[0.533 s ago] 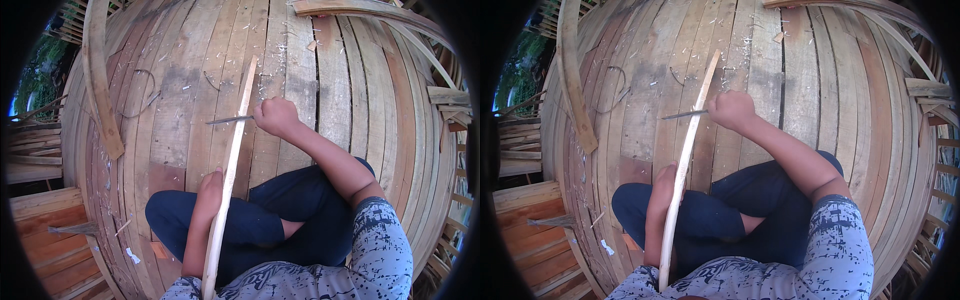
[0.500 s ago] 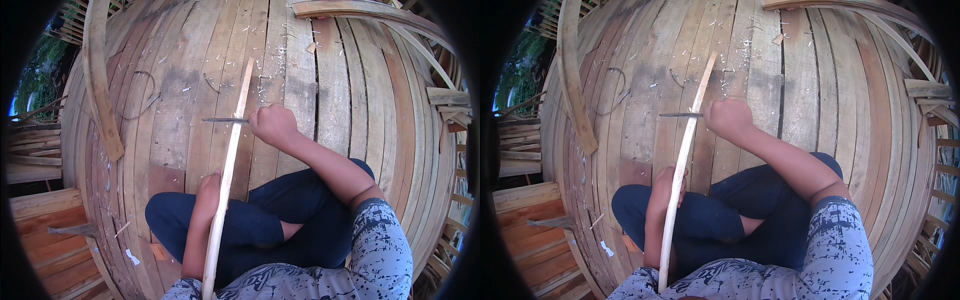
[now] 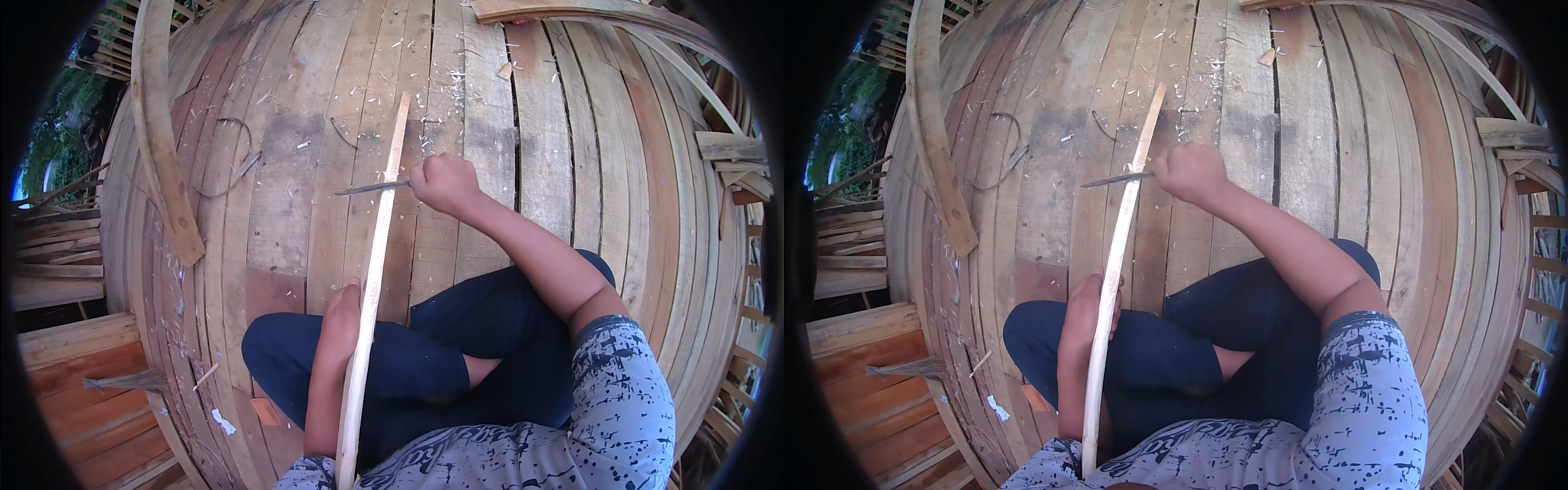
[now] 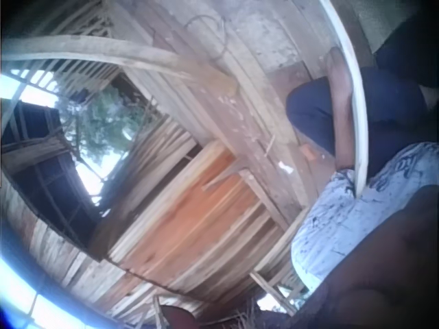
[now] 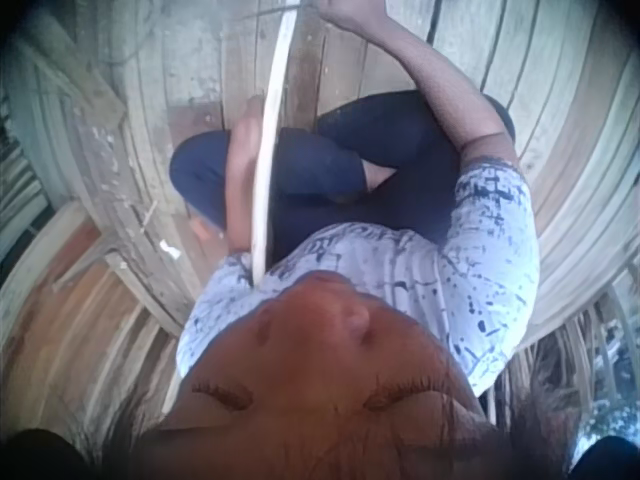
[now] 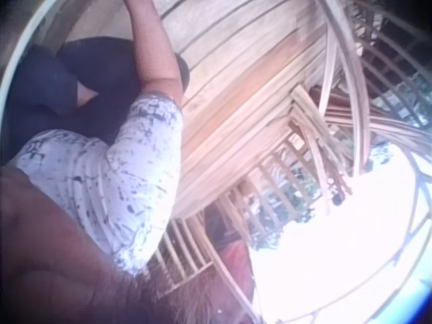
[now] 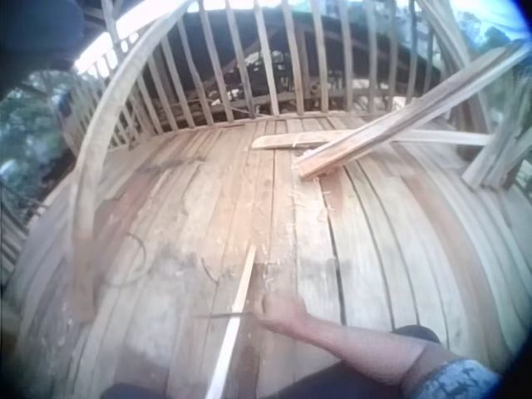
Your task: The person sits cross-legged on a wooden floor and uses a knife to shave and shape a long, thin piece of wood. They hold the wood with their left hand and use the knife in their right hand to remove thin shavings, gradually refining the wood's surface and edges.
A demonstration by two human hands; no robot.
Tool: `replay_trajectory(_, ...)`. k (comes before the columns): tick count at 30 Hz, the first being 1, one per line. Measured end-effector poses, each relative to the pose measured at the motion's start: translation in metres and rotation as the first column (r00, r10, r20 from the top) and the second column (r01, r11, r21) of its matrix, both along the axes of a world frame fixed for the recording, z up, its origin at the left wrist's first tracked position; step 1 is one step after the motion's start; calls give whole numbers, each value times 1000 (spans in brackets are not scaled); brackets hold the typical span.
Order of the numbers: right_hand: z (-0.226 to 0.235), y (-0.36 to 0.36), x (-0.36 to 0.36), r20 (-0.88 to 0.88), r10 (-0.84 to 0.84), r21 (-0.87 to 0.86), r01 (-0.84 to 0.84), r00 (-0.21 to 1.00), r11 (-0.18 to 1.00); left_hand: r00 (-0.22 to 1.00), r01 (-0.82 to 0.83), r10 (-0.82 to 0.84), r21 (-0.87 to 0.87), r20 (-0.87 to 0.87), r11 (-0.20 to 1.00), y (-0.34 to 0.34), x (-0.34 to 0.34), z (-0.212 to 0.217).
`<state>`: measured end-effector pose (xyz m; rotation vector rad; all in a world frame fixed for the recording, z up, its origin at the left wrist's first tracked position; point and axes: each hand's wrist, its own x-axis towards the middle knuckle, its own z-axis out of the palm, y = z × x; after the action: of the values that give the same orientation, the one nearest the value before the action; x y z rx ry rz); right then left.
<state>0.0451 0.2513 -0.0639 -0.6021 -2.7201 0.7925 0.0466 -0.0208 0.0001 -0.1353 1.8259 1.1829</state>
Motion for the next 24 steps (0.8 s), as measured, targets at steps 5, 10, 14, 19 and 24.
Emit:
replay_trajectory(5, 4, -1, 3, 111, -48, -22, 51, 993, 998, 997, -20, 17, 40, 78, 999, 9, -2, 6)
replay_trajectory(10, 17, -23, -1, 200, 15, -82, 1, 980, 997, 989, -47, 30, 118, 142, 992, 1, 1, 5)
replay_trajectory(14, -4, 80, 2, 295, -210, 143, 175, 932, 974, 986, 17, -38, 128, 165, 992, 14, 0, 3)
replay_trajectory(19, 34, 24, 1, 343, -145, -150, 207, 928, 967, 976, 24, -59, 167, 209, 986, 16, -9, -1)
replay_trajectory(24, 31, 12, 13, 211, 98, -289, -34, 973, 957, 928, -140, 32, 267, 372, 953, 32, -16, -13)
